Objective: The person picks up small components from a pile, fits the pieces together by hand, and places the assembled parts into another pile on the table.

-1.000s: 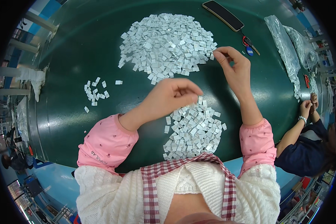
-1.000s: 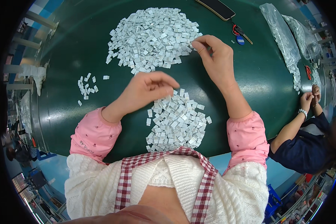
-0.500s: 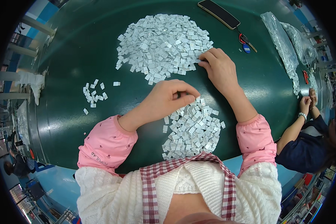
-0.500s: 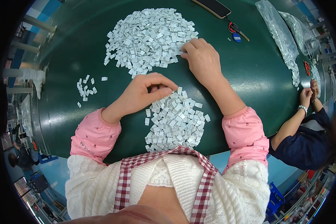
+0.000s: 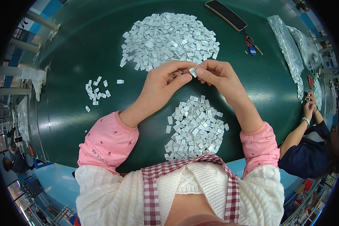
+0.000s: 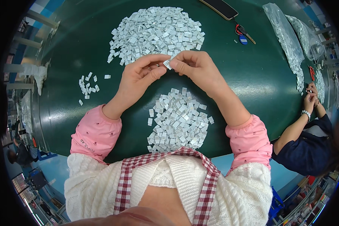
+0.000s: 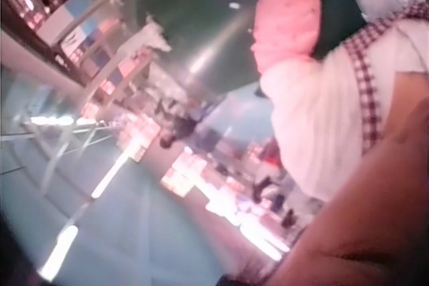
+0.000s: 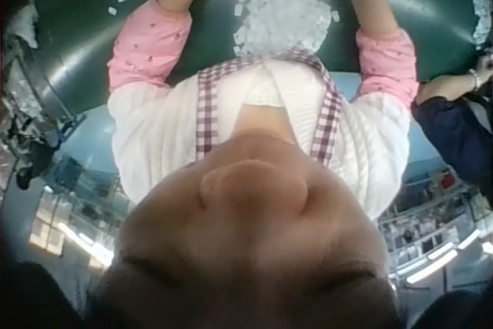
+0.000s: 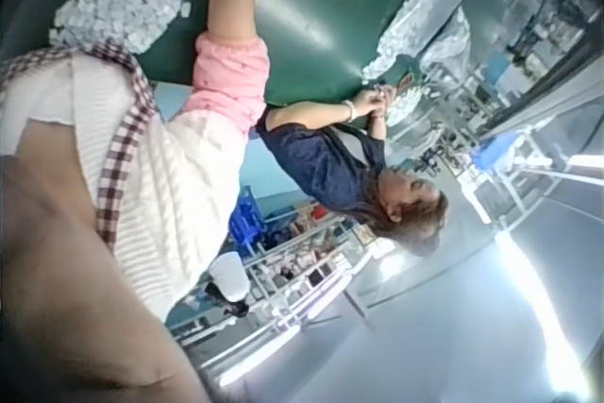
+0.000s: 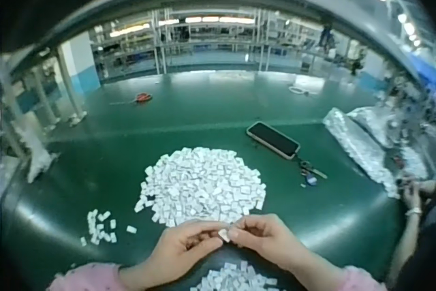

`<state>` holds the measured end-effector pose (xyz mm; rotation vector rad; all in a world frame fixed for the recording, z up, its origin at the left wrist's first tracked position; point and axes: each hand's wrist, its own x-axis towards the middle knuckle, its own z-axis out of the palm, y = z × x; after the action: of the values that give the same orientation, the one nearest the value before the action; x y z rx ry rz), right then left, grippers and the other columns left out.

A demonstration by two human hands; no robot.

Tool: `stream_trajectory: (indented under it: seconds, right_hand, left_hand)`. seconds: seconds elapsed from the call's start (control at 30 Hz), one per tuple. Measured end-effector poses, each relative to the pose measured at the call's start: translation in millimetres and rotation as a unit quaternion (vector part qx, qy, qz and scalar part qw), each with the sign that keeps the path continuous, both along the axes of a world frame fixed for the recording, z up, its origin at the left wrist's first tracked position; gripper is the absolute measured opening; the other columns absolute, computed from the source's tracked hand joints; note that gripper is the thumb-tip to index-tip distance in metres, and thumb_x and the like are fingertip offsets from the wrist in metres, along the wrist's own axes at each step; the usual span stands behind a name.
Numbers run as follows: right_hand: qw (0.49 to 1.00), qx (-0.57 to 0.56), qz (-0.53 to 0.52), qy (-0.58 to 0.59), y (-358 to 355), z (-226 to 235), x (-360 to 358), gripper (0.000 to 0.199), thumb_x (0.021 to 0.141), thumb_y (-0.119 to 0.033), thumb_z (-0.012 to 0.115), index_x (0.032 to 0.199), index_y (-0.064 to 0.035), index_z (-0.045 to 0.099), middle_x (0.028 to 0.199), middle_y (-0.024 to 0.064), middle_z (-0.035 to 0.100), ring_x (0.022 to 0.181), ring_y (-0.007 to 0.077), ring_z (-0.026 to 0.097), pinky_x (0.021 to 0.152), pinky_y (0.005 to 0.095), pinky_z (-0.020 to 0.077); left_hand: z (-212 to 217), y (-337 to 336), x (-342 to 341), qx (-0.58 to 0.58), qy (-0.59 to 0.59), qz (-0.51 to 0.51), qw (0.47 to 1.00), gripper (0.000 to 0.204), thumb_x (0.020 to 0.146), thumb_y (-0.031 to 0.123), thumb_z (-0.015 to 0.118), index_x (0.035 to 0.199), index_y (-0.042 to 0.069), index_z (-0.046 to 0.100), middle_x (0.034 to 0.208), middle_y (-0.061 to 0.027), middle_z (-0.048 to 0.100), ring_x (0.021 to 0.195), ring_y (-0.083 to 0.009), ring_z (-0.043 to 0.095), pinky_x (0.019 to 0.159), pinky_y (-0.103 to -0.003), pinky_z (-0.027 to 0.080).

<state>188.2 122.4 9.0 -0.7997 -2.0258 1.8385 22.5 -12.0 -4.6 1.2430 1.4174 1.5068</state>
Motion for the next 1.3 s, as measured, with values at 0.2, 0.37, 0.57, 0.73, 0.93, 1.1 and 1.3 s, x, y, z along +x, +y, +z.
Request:
stream_trajectory:
  seconds: [0.2,0.37,0.57,0.73,0.93,1.1,1.3]
  right_hand:
    - [0.999,-0.040,0.007,0.032,-1,-2,0,0.014,0.097,-0.015,0.069,0.093,-0.0012,0.072,0.079,0.0013,0.064,0.074,0.0079,0.055,0.068,0.0194,0.0429]
    - [0.996,-0.069,0.026,0.045,-1,-2,0,0.013,0.098,-0.015,0.069,0.093,-0.0031,0.070,0.082,0.0018,0.063,0.077,0.0094,0.054,0.075,0.0213,0.0438]
    - [0.997,-0.052,0.021,0.050,-3,-1,-1,0.014,0.099,-0.016,0.069,0.093,-0.0030,0.069,0.082,0.0022,0.063,0.077,0.0096,0.054,0.075,0.0218,0.0446]
    - [0.998,-0.040,0.024,0.037,-2,-3,-1,0.015,0.099,-0.017,0.069,0.093,-0.0029,0.069,0.082,0.0022,0.063,0.076,0.0096,0.054,0.075,0.0220,0.0448]
    - [0.997,-0.058,0.035,0.039,-5,-2,-1,0.017,0.100,-0.019,0.069,0.092,-0.0029,0.069,0.082,0.0019,0.062,0.076,0.0094,0.053,0.073,0.0220,0.0446]
    - [0.998,-0.047,0.026,0.041,-4,-4,-1,0.019,0.100,-0.020,0.068,0.092,-0.0029,0.069,0.081,0.0016,0.062,0.076,0.0093,0.053,0.073,0.0221,0.0444]
    - [0.999,-0.047,-0.006,0.025,-3,-5,-3,0.021,0.101,-0.022,0.067,0.091,-0.0034,0.068,0.080,0.0016,0.061,0.076,0.0083,0.054,0.071,0.0211,0.0438]
  left_hand:
    - [4,-3,-1,-0.046,-0.062,-0.003,0.997,0.026,0.096,0.005,0.068,0.122,0.002,0.070,0.090,-0.0035,0.068,0.075,-0.0067,0.055,0.065,-0.018,0.045]
    - [4,-2,-4,-0.064,-0.081,-0.004,0.995,0.025,0.096,0.005,0.069,0.121,0.001,0.070,0.089,-0.0035,0.067,0.075,-0.0072,0.055,0.064,-0.018,0.045]
    - [4,-2,-4,-0.079,-0.109,-0.002,0.991,0.022,0.095,0.005,0.069,0.117,0.002,0.072,0.089,-0.0036,0.067,0.075,-0.0074,0.057,0.062,-0.019,0.045]
    - [3,-1,-5,-0.080,-0.116,-0.005,0.990,0.022,0.095,0.004,0.069,0.116,0.002,0.071,0.090,-0.0043,0.067,0.075,-0.0077,0.057,0.062,-0.019,0.045]
    - [-1,-1,-8,-0.099,-0.185,-0.021,0.978,0.023,0.095,0.003,0.069,0.118,0.000,0.069,0.090,-0.0052,0.067,0.075,-0.0083,0.057,0.062,-0.019,0.046]
    - [3,0,-6,-0.107,-0.210,-0.013,0.972,0.021,0.093,0.003,0.070,0.114,0.001,0.070,0.090,-0.0047,0.068,0.075,-0.0076,0.058,0.062,-0.018,0.045]
    - [-1,-2,2,-0.022,-0.061,0.029,0.997,0.019,0.088,0.001,0.075,0.107,0.003,0.071,0.087,-0.0027,0.067,0.072,-0.0065,0.056,0.060,-0.017,0.043]
